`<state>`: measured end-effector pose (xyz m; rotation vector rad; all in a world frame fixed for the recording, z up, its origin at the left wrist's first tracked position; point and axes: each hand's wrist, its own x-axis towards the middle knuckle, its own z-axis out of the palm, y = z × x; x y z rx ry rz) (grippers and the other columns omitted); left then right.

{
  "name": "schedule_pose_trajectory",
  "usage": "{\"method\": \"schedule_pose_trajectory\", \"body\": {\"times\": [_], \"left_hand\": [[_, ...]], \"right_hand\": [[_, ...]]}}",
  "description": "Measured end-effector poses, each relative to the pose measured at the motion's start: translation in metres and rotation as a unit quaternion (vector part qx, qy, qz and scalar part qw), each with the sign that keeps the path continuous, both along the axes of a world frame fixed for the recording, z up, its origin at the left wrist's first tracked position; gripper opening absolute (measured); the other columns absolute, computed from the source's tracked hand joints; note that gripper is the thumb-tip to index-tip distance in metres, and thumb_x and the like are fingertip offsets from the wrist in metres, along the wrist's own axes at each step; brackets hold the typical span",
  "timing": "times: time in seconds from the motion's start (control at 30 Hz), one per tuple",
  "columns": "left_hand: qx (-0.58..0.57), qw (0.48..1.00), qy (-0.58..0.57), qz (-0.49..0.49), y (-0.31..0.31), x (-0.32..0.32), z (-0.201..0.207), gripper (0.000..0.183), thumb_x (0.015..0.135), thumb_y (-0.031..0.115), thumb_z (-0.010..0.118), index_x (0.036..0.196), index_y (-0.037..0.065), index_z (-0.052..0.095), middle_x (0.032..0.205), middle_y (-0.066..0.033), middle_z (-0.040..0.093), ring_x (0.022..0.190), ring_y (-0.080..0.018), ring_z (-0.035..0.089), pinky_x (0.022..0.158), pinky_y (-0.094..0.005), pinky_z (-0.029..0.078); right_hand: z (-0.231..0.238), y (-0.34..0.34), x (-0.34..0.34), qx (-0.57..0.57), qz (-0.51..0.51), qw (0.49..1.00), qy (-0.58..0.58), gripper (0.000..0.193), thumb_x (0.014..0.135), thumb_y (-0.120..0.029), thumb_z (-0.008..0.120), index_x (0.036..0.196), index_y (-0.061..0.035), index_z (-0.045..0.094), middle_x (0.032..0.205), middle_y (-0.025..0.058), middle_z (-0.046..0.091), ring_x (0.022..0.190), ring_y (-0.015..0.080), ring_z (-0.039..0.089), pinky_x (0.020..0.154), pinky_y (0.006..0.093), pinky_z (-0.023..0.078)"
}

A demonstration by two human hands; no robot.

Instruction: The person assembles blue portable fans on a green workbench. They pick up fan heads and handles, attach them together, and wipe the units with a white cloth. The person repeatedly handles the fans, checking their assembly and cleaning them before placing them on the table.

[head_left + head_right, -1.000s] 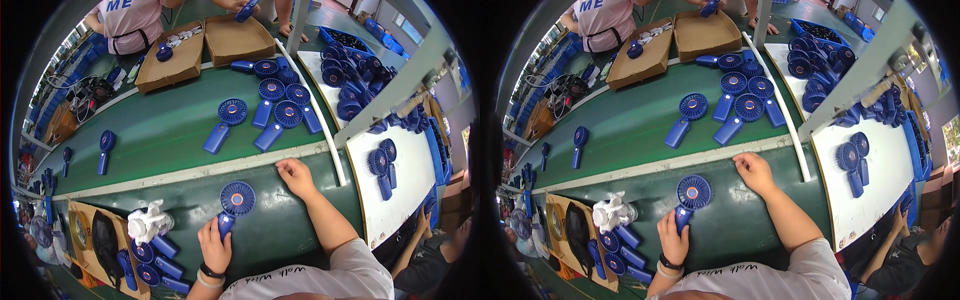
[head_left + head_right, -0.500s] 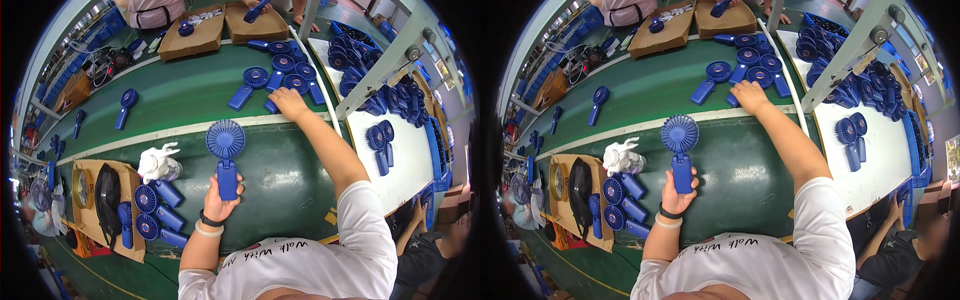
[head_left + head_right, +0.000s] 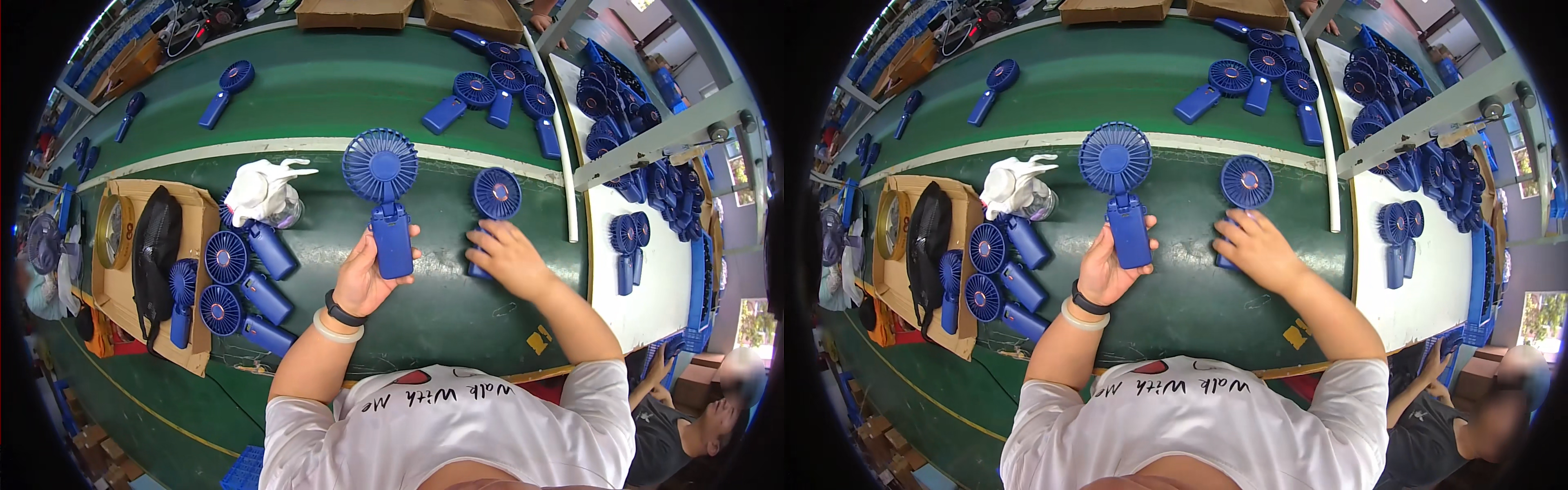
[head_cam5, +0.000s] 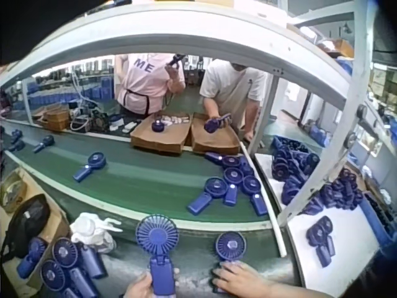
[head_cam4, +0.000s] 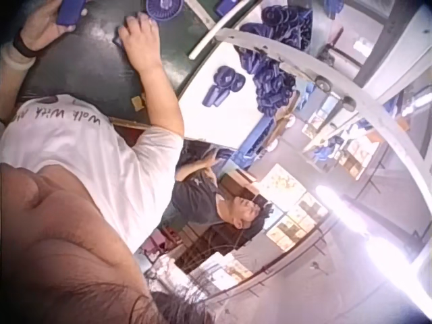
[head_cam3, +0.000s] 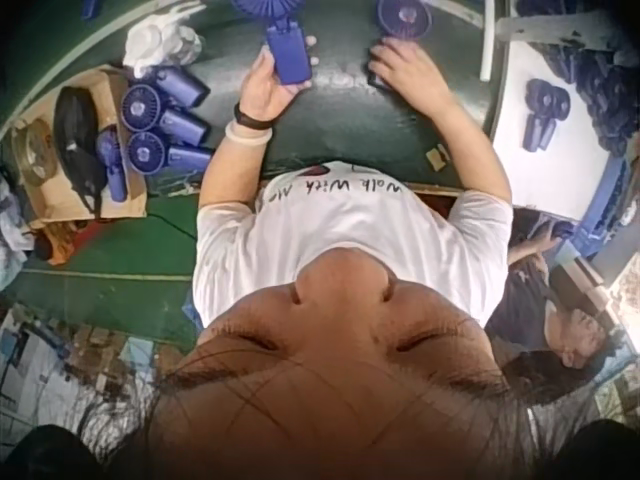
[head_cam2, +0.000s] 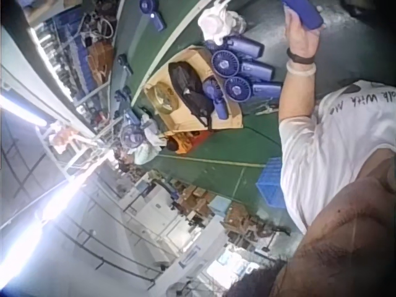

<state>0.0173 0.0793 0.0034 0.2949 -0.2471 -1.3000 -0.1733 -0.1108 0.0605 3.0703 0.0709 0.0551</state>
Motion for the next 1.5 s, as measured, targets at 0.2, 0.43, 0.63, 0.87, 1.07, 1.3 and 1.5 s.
{"method": "schedule_pose_trajectory", "body": {"times": [0.2,0.43,0.63,0.87,1.07,1.3,1.5], "left_hand": [[0.128,0.987,-0.097,0.007,-0.003,0.000,0.006,0.039,0.099,0.038,0.031,0.127,0.011,0.039,0.108,-0.0128,0.056,0.082,-0.0200,0.060,0.050,-0.0261,0.047],[0.171,0.969,-0.175,0.016,-0.004,-0.010,0.016,0.040,0.098,0.039,0.035,0.124,0.010,0.039,0.100,-0.0112,0.057,0.073,-0.0158,0.058,0.044,-0.0215,0.038],[0.174,0.968,-0.179,0.019,-0.003,-0.013,0.014,0.040,0.089,0.009,0.054,0.125,0.011,0.037,0.109,-0.0084,0.053,0.083,-0.0159,0.057,0.053,-0.0227,0.044],[0.193,0.955,-0.220,0.047,-0.005,-0.011,0.011,0.047,0.081,-0.004,0.055,0.122,0.009,0.036,0.104,-0.0095,0.055,0.080,-0.0163,0.059,0.049,-0.0233,0.046],[0.215,0.944,-0.244,0.053,-0.005,-0.013,0.011,0.027,0.095,0.021,0.047,0.117,0.007,0.039,0.087,-0.0113,0.059,0.067,-0.0176,0.060,0.046,-0.0241,0.044],[0.214,0.949,-0.226,0.049,-0.005,-0.014,0.005,0.034,0.098,0.040,0.036,0.109,0.008,0.041,0.082,-0.0096,0.058,0.065,-0.0172,0.058,0.045,-0.0237,0.041],[0.175,0.961,-0.204,0.072,-0.007,-0.010,0.005,0.031,0.097,0.033,0.043,0.118,0.011,0.038,0.100,-0.0108,0.056,0.075,-0.0202,0.060,0.049,-0.0259,0.044]], "right_hand": [[0.012,0.025,-0.026,0.126,-0.038,0.991,0.024,0.027,0.074,-0.007,0.055,0.100,-0.0100,0.062,0.110,0.0084,0.060,0.114,0.0260,0.051,0.099,0.0420,0.038],[-0.004,0.037,-0.007,0.263,-0.080,0.952,-0.135,0.028,0.066,0.001,0.060,0.092,-0.0077,0.062,0.097,0.0064,0.063,0.098,0.0247,0.057,0.085,0.0376,0.044],[-0.033,0.048,-0.009,0.229,-0.107,0.956,-0.147,0.020,0.067,0.000,0.060,0.084,-0.0112,0.064,0.085,0.0013,0.062,0.090,0.0196,0.059,0.091,0.0385,0.039],[-0.037,0.046,-0.013,0.244,-0.097,0.950,-0.170,0.017,0.067,-0.004,0.062,0.083,-0.0104,0.064,0.082,0.0042,0.061,0.088,0.0211,0.058,0.091,0.0388,0.039],[-0.034,0.047,-0.015,0.241,-0.066,0.953,-0.171,0.015,0.067,-0.007,0.062,0.081,-0.0104,0.064,0.081,0.0024,0.061,0.086,0.0211,0.058,0.092,0.0382,0.039],[-0.034,0.054,-0.021,0.272,-0.044,0.951,-0.141,0.014,0.067,-0.009,0.062,0.080,-0.0109,0.065,0.080,0.0017,0.061,0.085,0.0205,0.058,0.093,0.0382,0.040],[-0.032,0.057,-0.022,0.292,-0.024,0.945,-0.144,0.013,0.067,-0.009,0.062,0.079,-0.0112,0.064,0.080,0.0013,0.061,0.083,0.0201,0.058,0.093,0.0379,0.040]]}}
